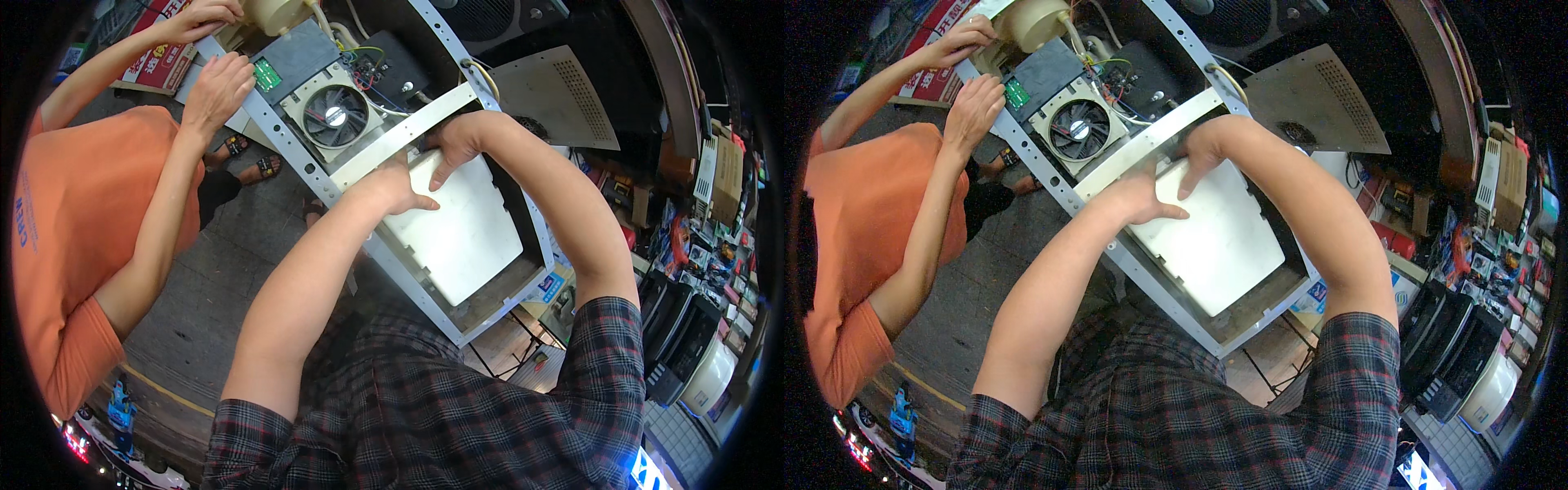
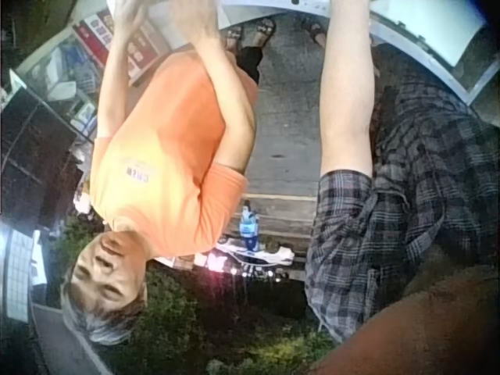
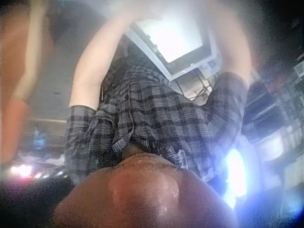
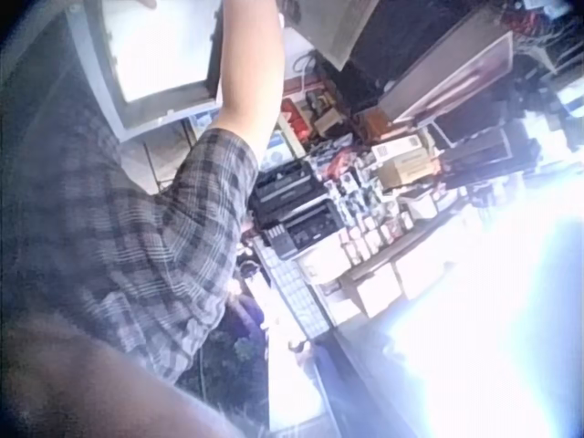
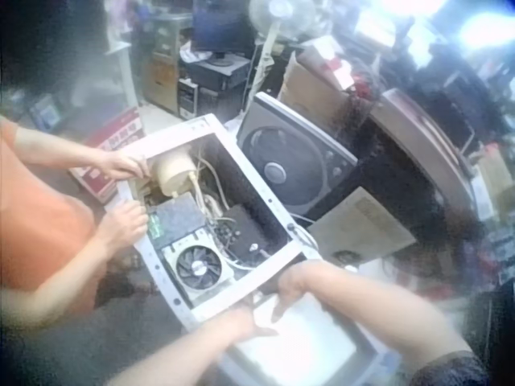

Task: The person aligns and secures a white plastic cover onto an open electronics chassis with the help of a coworker. They then attach a metal backplate, retrieve a container of screws, and use a screwdriver to fasten the backplate to the chassis.

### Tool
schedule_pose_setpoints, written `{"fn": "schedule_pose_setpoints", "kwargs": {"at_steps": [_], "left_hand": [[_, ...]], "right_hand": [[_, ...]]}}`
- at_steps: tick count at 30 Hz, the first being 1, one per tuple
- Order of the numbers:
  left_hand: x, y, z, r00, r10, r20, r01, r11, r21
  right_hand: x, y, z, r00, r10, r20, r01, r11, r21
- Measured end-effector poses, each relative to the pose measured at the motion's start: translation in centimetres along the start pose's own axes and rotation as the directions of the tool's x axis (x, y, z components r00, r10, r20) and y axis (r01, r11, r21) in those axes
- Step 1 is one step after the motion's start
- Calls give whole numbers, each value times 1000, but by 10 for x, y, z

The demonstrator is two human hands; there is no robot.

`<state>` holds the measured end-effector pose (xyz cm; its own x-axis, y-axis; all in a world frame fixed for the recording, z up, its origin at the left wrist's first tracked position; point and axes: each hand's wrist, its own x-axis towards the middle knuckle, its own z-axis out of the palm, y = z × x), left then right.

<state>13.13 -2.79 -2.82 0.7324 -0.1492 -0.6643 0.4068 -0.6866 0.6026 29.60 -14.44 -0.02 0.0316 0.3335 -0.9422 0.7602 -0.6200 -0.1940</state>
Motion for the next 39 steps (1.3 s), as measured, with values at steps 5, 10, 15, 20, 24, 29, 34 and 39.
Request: {"fn": "schedule_pose_setpoints", "kwargs": {"at_steps": [5,10,15,20,24,29,34,39], "left_hand": [[3,-4,3,1000,21,-5,-21,1000,-6],[6,-3,4,999,30,13,-30,1000,-4],[5,0,1,998,33,48,-33,999,0],[7,-4,0,998,28,56,-28,1000,-2],[5,-2,-3,997,17,81,-17,1000,-6],[3,-4,2,998,31,57,-30,999,-10],[4,1,-4,995,9,103,-8,1000,-10],[7,-4,-3,996,35,77,-35,999,8]], "right_hand": [[-1,1,-9,999,-42,7,41,999,32],[8,14,-13,1000,-15,1,15,968,249],[2,3,-3,959,-40,-282,99,975,198],[21,-4,0,978,-21,-210,8,998,-63],[0,-13,-5,989,53,-138,-54,999,-4],[-3,-16,-10,979,-6,-202,-1,999,-38],[41,-3,0,983,1,-182,-25,991,-131],[42,-7,-4,978,-95,-185,74,990,-119]]}}
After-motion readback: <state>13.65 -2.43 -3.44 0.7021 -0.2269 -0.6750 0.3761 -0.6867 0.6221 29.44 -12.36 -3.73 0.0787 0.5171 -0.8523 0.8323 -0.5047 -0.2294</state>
